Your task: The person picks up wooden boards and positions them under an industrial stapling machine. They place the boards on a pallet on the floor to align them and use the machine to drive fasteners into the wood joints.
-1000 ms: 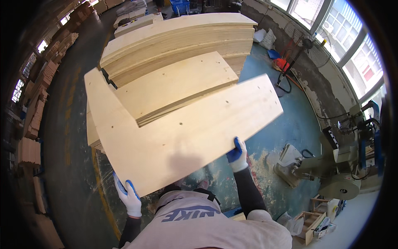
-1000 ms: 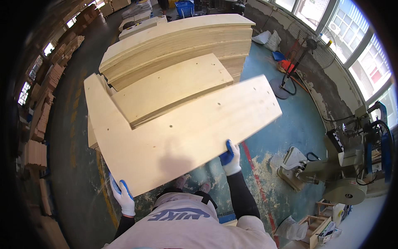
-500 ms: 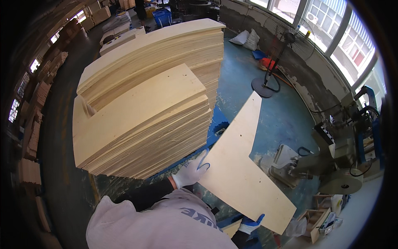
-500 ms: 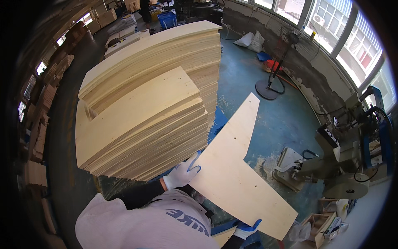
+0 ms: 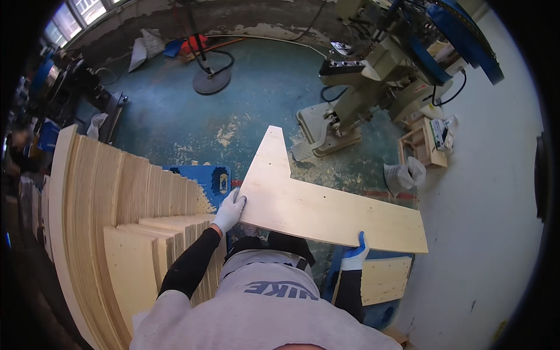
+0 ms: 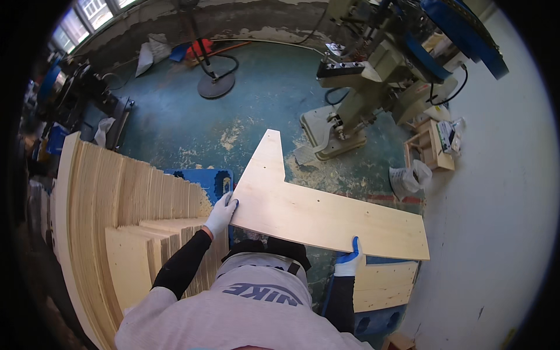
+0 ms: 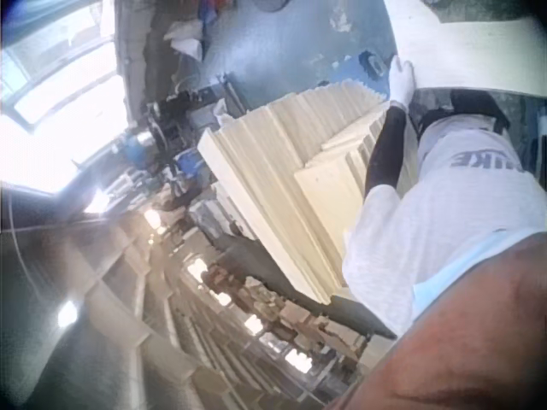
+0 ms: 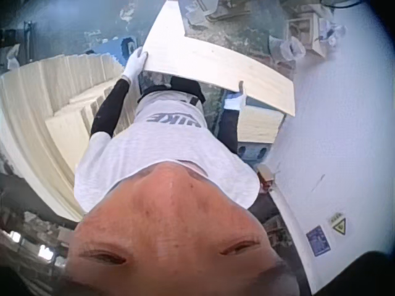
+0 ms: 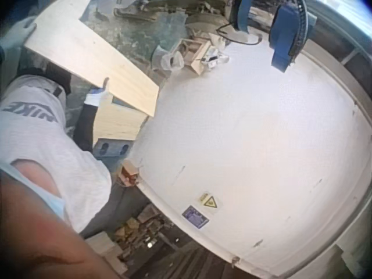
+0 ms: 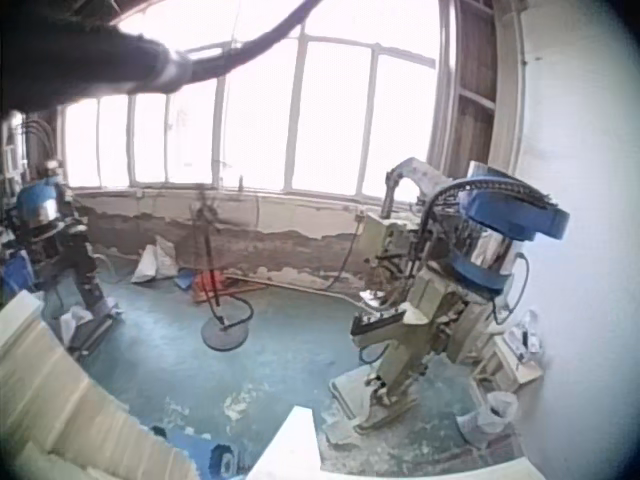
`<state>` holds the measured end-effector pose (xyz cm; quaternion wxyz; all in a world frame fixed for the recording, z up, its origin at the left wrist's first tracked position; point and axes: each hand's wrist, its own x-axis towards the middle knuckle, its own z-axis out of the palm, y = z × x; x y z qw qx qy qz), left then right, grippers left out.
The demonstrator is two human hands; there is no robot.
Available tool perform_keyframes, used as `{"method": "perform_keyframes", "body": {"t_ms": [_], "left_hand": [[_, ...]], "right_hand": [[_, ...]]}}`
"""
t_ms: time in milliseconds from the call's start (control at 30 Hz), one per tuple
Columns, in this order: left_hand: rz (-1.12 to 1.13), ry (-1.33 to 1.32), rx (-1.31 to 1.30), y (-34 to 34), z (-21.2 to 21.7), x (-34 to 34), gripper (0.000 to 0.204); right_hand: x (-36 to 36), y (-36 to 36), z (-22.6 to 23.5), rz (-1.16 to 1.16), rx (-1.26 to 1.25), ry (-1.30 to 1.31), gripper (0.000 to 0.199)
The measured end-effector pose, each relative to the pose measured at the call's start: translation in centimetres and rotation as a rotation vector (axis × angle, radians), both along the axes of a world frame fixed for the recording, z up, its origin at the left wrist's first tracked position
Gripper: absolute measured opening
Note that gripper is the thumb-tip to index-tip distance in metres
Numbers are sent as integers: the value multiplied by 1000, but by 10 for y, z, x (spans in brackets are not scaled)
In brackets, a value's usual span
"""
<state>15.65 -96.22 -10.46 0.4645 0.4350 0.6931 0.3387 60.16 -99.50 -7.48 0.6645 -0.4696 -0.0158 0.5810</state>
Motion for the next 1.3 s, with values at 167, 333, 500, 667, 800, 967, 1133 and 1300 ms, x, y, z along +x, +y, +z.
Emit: {"method": "perform_keyframes", "body": {"t_ms": [167, 333, 500, 667, 800, 967, 1133, 1300], "left_hand": [[-222, -149, -191, 101, -8, 4, 42], [-314, -69, -402, 240, -27, -2, 37], [-369, -216, 208, 348, 59, 45, 42], [-315, -220, -20, 369, 11, 31, 38], [-521, -291, -254, 403, 46, 2, 38], [-563, -296, -120, 403, 38, -56, 58], [-488, -220, -553, 452, 49, -112, 50], [-394, -67, 106, 498, 64, -109, 67]], "right_hand": [[-24, 33, 12, -246, -186, -80, 45], [-14, 143, -4, -359, -246, -97, 44], [9, 216, 45, -388, 84, -101, 39], [-21, 254, 82, -298, 112, -171, 39], [-16, 238, 51, -389, -37, -190, 46], [-116, 213, 82, -412, 3, -328, 47], [-176, 180, 58, -493, 15, -217, 45], [-225, 185, 55, -510, 81, -371, 41]]}}
